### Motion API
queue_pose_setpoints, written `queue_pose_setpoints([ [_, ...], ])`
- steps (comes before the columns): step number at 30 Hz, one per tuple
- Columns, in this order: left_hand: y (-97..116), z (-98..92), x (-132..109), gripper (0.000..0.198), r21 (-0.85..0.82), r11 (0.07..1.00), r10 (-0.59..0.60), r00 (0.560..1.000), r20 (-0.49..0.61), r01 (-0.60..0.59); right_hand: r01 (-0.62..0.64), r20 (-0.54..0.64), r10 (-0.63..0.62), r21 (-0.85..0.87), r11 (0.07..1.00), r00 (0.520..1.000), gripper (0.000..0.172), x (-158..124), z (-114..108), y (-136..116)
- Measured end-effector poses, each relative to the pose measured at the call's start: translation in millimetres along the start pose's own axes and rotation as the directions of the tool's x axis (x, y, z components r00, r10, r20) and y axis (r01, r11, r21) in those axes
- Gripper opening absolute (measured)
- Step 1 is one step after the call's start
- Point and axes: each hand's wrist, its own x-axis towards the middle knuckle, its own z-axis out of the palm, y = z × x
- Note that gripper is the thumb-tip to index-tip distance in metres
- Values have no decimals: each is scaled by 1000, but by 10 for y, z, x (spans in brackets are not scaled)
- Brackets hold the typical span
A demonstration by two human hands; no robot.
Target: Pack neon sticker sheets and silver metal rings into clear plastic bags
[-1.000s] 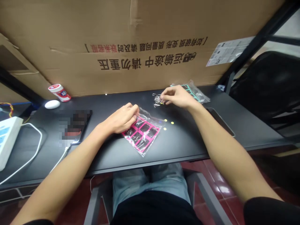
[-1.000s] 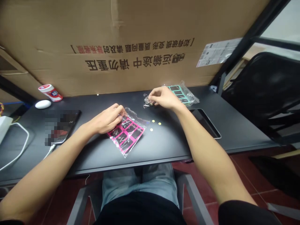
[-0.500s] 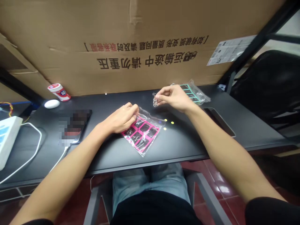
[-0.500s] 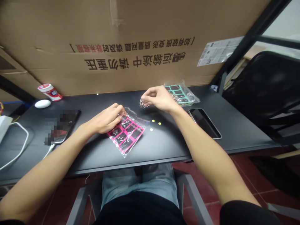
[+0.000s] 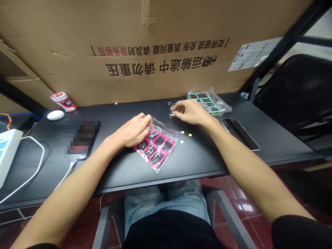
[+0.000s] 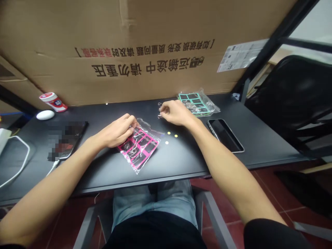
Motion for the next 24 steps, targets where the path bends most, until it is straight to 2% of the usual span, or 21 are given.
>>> queue_pose_setpoints([
  [5, 6, -4, -6, 10, 9, 1000, 6, 1000, 1, -6, 62, 147, -46, -110, 992, 988, 13, 23, 35, 124],
  [13, -5, 2, -1, 8, -1, 1000, 12, 1000, 3, -12, 38, 217, -21, -72, 997, 976, 11, 47, 82, 171],
  [18, 2, -1, 3, 8, -17, 1000, -1, 1000, 5, 1, 64, 210, -35, -133, 989, 977, 15, 21, 33, 126],
  [21, 13, -11, 3, 9, -12, 1000, -2, 1000, 6, 2, 19, 129, -17, -16, 1000, 992, 12, 21, 13, 104],
  [24, 12, -9, 2, 8, -8, 1000, -1, 1000, 7, 1, -50, 69, 34, 247, 968, 997, 7, 34, -2, 64],
])
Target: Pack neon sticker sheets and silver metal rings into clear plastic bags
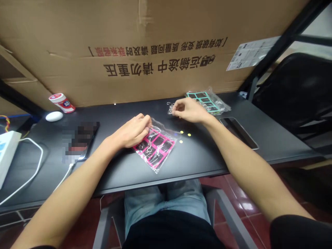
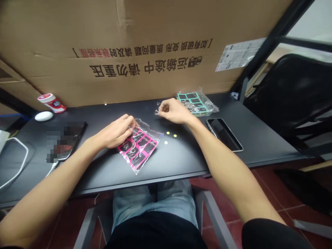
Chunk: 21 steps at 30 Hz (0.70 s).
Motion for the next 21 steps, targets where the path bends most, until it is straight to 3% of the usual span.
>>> queue_pose_setpoints([
  [3, -10, 10, -3, 8, 3, 1000, 11, 1000, -7, -11, -45, -3, 47, 239, 970, 999, 15, 0, 17, -88],
  [7, -15, 11, -8, 7, 15, 1000, 7, 1000, -1, -7, -48, 15, 45, 337, 940, 999, 20, -62, 85, -274],
  [9, -13, 8, -10, 8, 16, 1000, 8, 1000, 0, -8, -36, 161, -22, 347, 937, 987, 23, -108, 117, -364],
  [12, -7, 6, -7, 8, 11, 1000, 11, 1000, -8, -11, 7, 421, -164, 351, 936, 892, 29, -137, 124, -402],
  [13, -5, 6, -5, 8, 8, 1000, 10, 1000, -12, -10, 39, 413, -182, 331, 943, 892, 26, -128, 114, -372],
  [14, -4, 6, -4, 9, 4, 1000, 8, 1000, -14, -8, 76, 339, -173, 280, 957, 925, 23, -110, 98, -319],
  [16, -4, 7, -4, 8, -4, 1000, 6, 1000, -15, -6, 121, 75, -127, 76, 990, 989, 18, -58, 60, -155],
  [17, -5, 7, -5, 8, -8, 1000, 6, 1000, -14, -7, 99, -27, -101, -73, 992, 995, 18, -30, 40, -58],
  [19, -8, 8, -7, 7, -13, 1000, 8, 1000, -14, -8, 56, -99, -90, -306, 950, 991, 22, 17, 12, 125],
  [21, -9, 7, -9, 7, -16, 1000, 5, 1000, -15, -6, 42, -89, -84, -397, 917, 992, 23, 42, 10, 251],
])
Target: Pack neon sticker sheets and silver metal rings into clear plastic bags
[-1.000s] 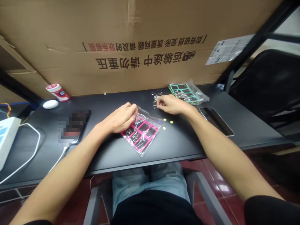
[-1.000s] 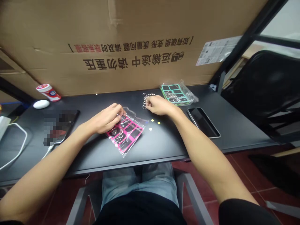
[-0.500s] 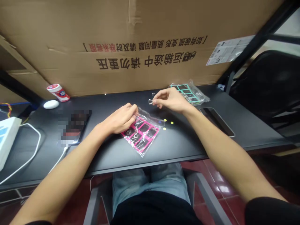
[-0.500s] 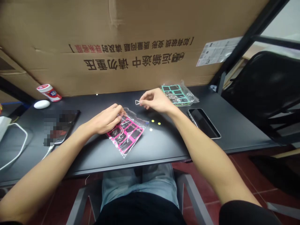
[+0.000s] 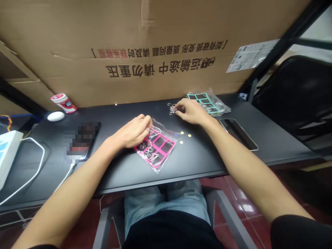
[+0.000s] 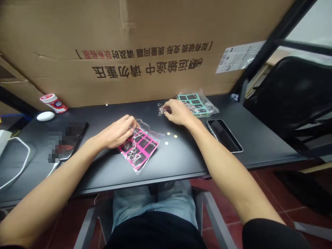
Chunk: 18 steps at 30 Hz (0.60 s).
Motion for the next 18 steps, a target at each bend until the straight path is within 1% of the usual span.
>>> queue_pose_setpoints([
  [2, 3, -2, 1, 7, 6, 1000, -4, 1000, 1, 4, 10, 35, -10, -21, 1000, 999, 27, 1, 46, 40],
  [5, 14, -9, 6, 6, 22, 1000, -9, 1000, 8, 9, 26, 69, -23, -41, 999, 997, 33, -2, 110, 14],
  [7, 21, -14, 10, 6, 21, 1000, -8, 1000, 7, 8, 22, 73, -18, -49, 999, 997, 30, 2, 141, -12],
  [10, 23, -14, 10, 6, 8, 1000, -12, 1000, 6, 12, 30, 65, -27, -38, 999, 997, 19, 11, 154, -38],
  [13, 14, -8, 7, 6, 6, 1000, -17, 1000, 7, 17, 28, 21, -29, 9, 1000, 999, 10, 15, 124, -63],
  [15, 6, -4, 4, 7, 6, 1000, -8, 1000, 4, 8, -17, -27, 19, 54, 998, 999, 9, 16, 95, -77],
  [18, 3, -1, 4, 7, 4, 1000, 5, 1000, 0, -5, -110, -100, 122, 119, 987, 988, 10, 20, 76, -65],
])
